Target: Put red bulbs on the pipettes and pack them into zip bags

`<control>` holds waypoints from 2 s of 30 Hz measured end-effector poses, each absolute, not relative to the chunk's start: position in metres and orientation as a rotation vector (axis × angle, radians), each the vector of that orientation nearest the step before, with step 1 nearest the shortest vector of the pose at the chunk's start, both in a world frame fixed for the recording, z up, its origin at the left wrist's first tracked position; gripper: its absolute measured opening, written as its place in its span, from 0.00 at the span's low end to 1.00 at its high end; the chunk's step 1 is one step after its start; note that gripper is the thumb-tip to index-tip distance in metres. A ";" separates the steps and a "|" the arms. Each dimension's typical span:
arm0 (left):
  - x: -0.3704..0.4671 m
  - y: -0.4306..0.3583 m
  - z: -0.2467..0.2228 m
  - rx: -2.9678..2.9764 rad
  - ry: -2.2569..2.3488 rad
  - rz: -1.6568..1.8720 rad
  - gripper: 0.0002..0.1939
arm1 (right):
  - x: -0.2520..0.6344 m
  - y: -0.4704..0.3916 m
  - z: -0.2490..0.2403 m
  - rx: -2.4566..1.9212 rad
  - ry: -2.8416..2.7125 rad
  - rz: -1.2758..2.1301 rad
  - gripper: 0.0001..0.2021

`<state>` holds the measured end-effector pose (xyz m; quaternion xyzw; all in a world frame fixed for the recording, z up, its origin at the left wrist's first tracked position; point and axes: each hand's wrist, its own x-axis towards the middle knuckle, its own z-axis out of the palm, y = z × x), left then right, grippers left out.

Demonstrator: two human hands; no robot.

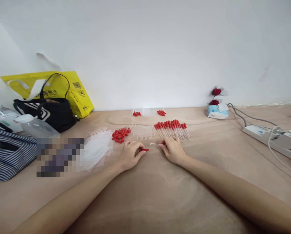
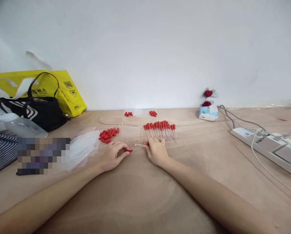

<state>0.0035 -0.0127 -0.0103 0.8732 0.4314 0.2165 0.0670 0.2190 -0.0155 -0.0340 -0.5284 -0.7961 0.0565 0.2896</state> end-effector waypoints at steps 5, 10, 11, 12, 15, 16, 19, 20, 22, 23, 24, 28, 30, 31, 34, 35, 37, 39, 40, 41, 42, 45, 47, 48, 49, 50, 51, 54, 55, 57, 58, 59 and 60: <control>0.005 -0.014 -0.016 2.637 1.380 0.737 0.08 | 0.214 -0.021 -0.032 -1.212 -2.174 0.158 0.09; 0.005 -0.016 -0.014 2.731 1.355 0.837 0.09 | 0.207 -0.028 -0.029 -1.165 -2.237 0.047 0.10; 0.005 -0.017 -0.014 2.733 1.357 0.874 0.09 | 0.206 -0.029 -0.029 -1.156 -2.242 0.038 0.10; 0.006 -0.017 -0.014 2.732 1.361 0.912 0.09 | 0.205 -0.030 -0.029 -1.142 -2.246 0.036 0.10; 0.007 -0.019 -0.014 2.718 1.369 0.982 0.08 | 0.202 -0.032 -0.029 -1.081 -2.248 0.053 0.09; 0.008 -0.019 -0.014 2.711 1.373 0.995 0.09 | 0.201 -0.032 -0.029 -1.061 -2.250 0.060 0.09; 0.008 -0.020 -0.014 2.696 1.366 1.025 0.09 | 0.200 -0.033 -0.030 -1.014 -2.268 0.070 0.10; 0.008 -0.019 -0.014 2.698 1.353 1.033 0.09 | 0.200 -0.032 -0.031 -1.000 -2.283 0.072 0.11; 0.007 -0.019 -0.013 2.717 1.315 1.036 0.10 | 0.202 -0.031 -0.032 -0.978 -2.315 0.066 0.11; 0.007 -0.019 -0.013 2.731 1.292 1.031 0.10 | 0.203 -0.030 -0.032 -0.971 -2.333 0.057 0.11; 0.007 -0.019 -0.013 2.745 1.271 1.022 0.10 | 0.204 -0.029 -0.032 -0.966 -2.349 0.045 0.11; 0.006 -0.020 -0.014 2.800 1.224 0.964 0.09 | 0.207 -0.026 -0.030 -0.948 -2.413 -0.055 0.11; 0.007 -0.020 -0.014 2.823 1.222 0.939 0.09 | 0.208 -0.024 -0.029 -0.930 -2.442 -0.127 0.12; 0.007 -0.020 -0.014 2.835 1.216 0.929 0.09 | 0.209 -0.024 -0.028 -0.918 -2.456 -0.160 0.12; 0.008 -0.021 -0.014 2.872 1.173 0.898 0.09 | 0.210 -0.022 -0.028 -0.891 -2.477 -0.233 0.14; 0.008 -0.021 -0.014 2.881 1.157 0.890 0.09 | 0.210 -0.022 -0.028 -0.888 -2.476 -0.247 0.14; 0.008 -0.021 -0.014 2.895 1.139 0.872 0.09 | 0.209 -0.022 -0.028 -0.890 -2.465 -0.266 0.14; 0.008 -0.021 -0.014 2.907 1.130 0.866 0.09 | 0.208 -0.023 -0.029 -0.897 -2.457 -0.277 0.14; 0.008 -0.021 -0.013 2.911 1.127 0.863 0.09 | 0.207 -0.024 -0.029 -0.903 -2.456 -0.280 0.13; 0.009 -0.021 -0.013 2.915 1.122 0.859 0.09 | 0.206 -0.024 -0.029 -0.908 -2.456 -0.277 0.13; 0.009 -0.022 -0.013 2.918 1.115 0.856 0.09 | 0.205 -0.025 -0.029 -0.911 -2.456 -0.269 0.13; 0.009 -0.022 -0.013 2.921 1.106 0.845 0.08 | 0.201 -0.026 -0.029 -0.917 -2.451 -0.227 0.12; 0.009 -0.022 -0.012 2.918 1.104 0.840 0.08 | 0.199 -0.026 -0.029 -0.929 -2.447 -0.197 0.12; 0.009 -0.022 -0.012 2.916 1.103 0.833 0.08 | 0.198 -0.026 -0.029 -0.935 -2.446 -0.182 0.11; 0.010 -0.022 -0.012 2.912 1.100 0.827 0.08 | 0.197 -0.025 -0.030 -0.940 -2.445 -0.169 0.11; 0.010 -0.022 -0.012 2.908 1.098 0.819 0.08 | 0.197 -0.025 -0.030 -0.943 -2.444 -0.159 0.11; 0.010 -0.022 -0.012 2.903 1.099 0.807 0.09 | 0.196 -0.025 -0.030 -0.945 -2.444 -0.153 0.11; 0.009 -0.021 -0.012 2.879 1.130 0.775 0.09 | 0.196 -0.025 -0.029 -0.974 -2.439 -0.157 0.11; 0.009 -0.020 -0.012 2.868 1.147 0.768 0.09 | 0.197 -0.025 -0.028 -0.988 -2.438 -0.164 0.11; 0.009 -0.019 -0.013 2.845 1.184 0.761 0.08 | 0.198 -0.026 -0.026 -1.010 -2.440 -0.186 0.11; 0.008 -0.019 -0.013 2.834 1.200 0.760 0.07 | 0.199 -0.027 -0.024 -1.018 -2.444 -0.203 0.10; 0.008 -0.019 -0.012 2.822 1.211 0.756 0.06 | 0.200 -0.028 -0.023 -1.024 -2.454 -0.223 0.10; 0.008 -0.019 -0.012 2.813 1.216 0.751 0.06 | 0.201 -0.029 -0.022 -1.029 -2.466 -0.242 0.10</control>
